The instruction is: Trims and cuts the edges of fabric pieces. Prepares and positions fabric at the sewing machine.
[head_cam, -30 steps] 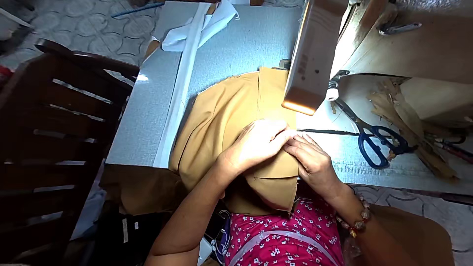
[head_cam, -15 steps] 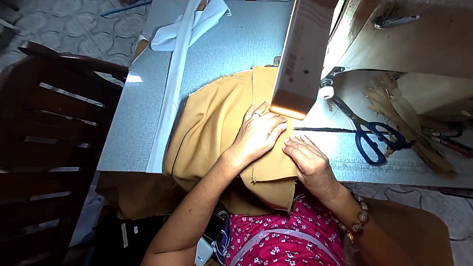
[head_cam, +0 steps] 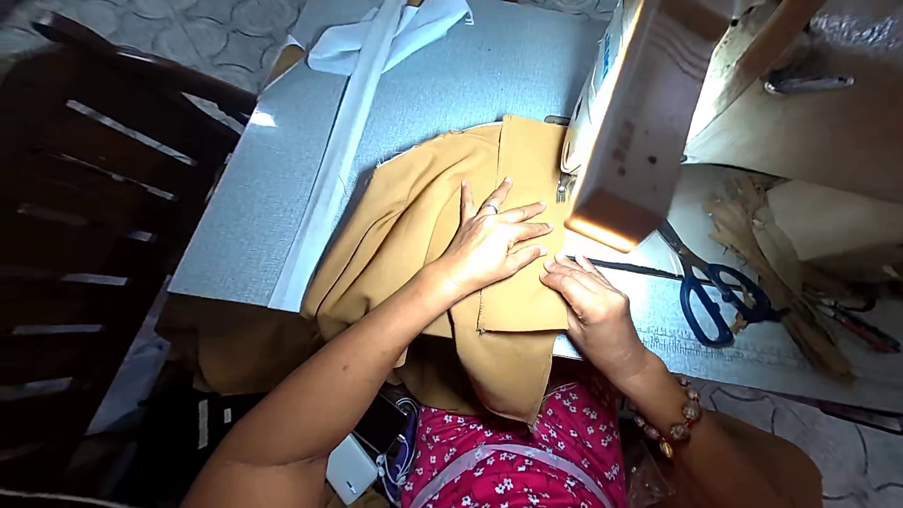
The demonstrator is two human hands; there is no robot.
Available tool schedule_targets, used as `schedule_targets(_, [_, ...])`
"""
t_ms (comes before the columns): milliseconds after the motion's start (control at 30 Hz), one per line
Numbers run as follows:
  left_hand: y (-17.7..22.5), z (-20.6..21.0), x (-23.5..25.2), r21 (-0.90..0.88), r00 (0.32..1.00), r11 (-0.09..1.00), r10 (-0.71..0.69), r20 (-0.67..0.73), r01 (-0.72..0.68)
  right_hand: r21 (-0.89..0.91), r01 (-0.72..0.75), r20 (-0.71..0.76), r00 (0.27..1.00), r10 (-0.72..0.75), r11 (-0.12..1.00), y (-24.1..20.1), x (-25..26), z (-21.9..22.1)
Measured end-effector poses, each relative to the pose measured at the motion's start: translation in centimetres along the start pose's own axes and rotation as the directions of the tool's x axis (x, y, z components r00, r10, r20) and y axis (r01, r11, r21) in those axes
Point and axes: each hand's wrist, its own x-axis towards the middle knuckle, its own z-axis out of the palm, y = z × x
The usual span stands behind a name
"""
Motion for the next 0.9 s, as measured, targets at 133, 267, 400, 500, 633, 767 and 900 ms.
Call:
schedule_targets(133, [-0.7,-0.3,1.5,0.005,1.0,1.0,-0.002,0.023,0.002,0.019,0.01,0.026,1.0,-0.011,1.0,1.0,1.5,-0.2])
schedule_targets(267, [-2.2,-0.2,3.1,-0.004,1.0,1.0,0.014,0.019,-0.014,0.02,0.017,0.041,0.999,-0.017,1.0,2.1,2.8,0.0])
schedule_targets(400, [-3.3,-0.5,4.6,-0.03,0.998,0.999,0.018,0.06,-0.016,0.02,-0.008,0.013,1.0,0.008,1.0,2.6,3.3,0.3])
schedule_targets(500, [-4.0,-0.5,5.7,-0.027,0.996,0.999,0.041,0.082,-0.039,0.018,-0.028,-0.031,0.999,0.029,0.999,2.7,3.0,0.8])
schedule_targets(633, [-3.5,-1.1,6.0,0.009,0.99,1.0,-0.016,0.139,0.015,-0.004,-0.014,-0.041,0.999,0.014,1.0,2.6,2.8,1.0])
schedule_targets(767, [2.2,-3.9,-0.5,-0.117,0.995,0.992,0.033,-0.095,-0.044,0.003,0.004,-0.026,1.0,-0.004,1.0,2.5,2.8,0.8])
schedule_targets(900, [6.2,-5.7,-11.8,-0.824,0.956,0.565,0.224,0.19,0.031,-0.023,0.001,0.008,1.0,-0.001,1.0,2.2,2.6,0.6])
